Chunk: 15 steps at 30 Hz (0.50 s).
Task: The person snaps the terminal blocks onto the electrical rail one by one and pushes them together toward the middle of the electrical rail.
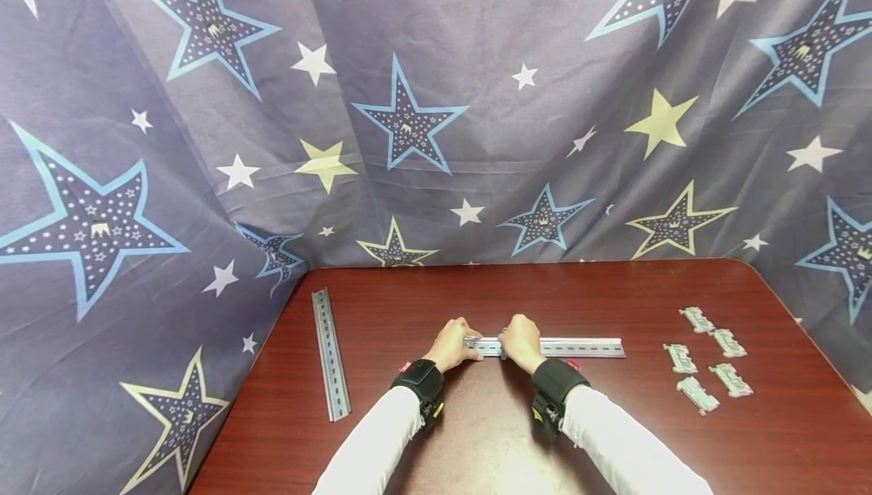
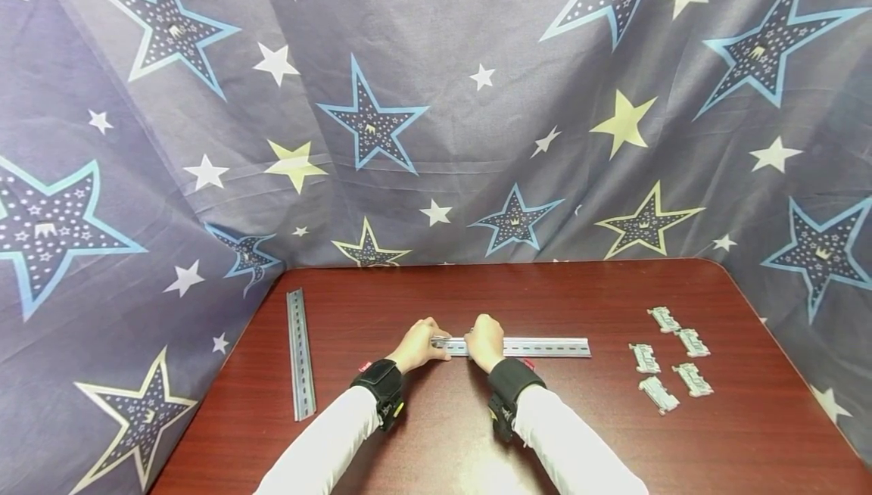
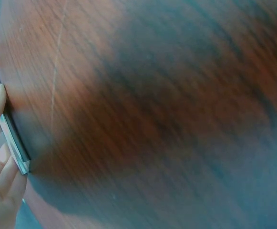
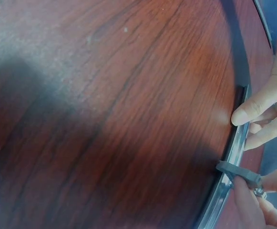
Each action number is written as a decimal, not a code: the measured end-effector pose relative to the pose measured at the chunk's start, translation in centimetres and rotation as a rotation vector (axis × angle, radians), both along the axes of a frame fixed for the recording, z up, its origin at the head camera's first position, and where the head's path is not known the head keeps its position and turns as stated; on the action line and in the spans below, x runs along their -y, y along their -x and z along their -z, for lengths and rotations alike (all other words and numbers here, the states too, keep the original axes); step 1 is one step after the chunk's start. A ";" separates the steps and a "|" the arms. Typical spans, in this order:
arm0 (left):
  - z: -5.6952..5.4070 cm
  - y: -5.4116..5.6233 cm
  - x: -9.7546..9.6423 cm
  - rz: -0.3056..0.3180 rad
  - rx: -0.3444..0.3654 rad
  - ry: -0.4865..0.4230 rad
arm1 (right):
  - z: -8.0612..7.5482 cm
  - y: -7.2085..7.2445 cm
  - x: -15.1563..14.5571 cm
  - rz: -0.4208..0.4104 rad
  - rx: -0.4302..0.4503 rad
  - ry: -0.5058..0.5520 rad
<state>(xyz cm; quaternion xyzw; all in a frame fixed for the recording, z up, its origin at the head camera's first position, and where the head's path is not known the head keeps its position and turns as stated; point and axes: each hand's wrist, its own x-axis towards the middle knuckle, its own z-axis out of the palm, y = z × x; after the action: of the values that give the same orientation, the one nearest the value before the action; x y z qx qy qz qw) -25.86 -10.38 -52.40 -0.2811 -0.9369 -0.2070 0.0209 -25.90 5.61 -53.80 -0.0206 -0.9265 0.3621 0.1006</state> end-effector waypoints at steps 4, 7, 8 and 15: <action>0.0 0.1 0.0 -0.004 0.008 -0.012 | -2.1 -1.2 0.7 -0.001 0.010 -0.029; 0.3 0.1 0.1 0.015 -0.001 -0.025 | -2.8 -1.6 0.9 -0.006 0.013 -0.070; 0.4 0.1 0.1 0.022 -0.004 -0.025 | -3.1 -1.8 1.0 -0.005 0.016 -0.077; 0.3 -0.1 0.0 -0.003 0.020 -0.013 | -3.1 -1.6 1.1 0.006 0.054 -0.082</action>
<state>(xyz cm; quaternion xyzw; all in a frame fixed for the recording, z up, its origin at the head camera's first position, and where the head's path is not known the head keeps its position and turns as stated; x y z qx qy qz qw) -25.76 -10.36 -52.74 -0.2773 -0.9361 -0.2161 0.0135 -24.34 4.50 -50.65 -0.0290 -0.9428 0.3229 0.0775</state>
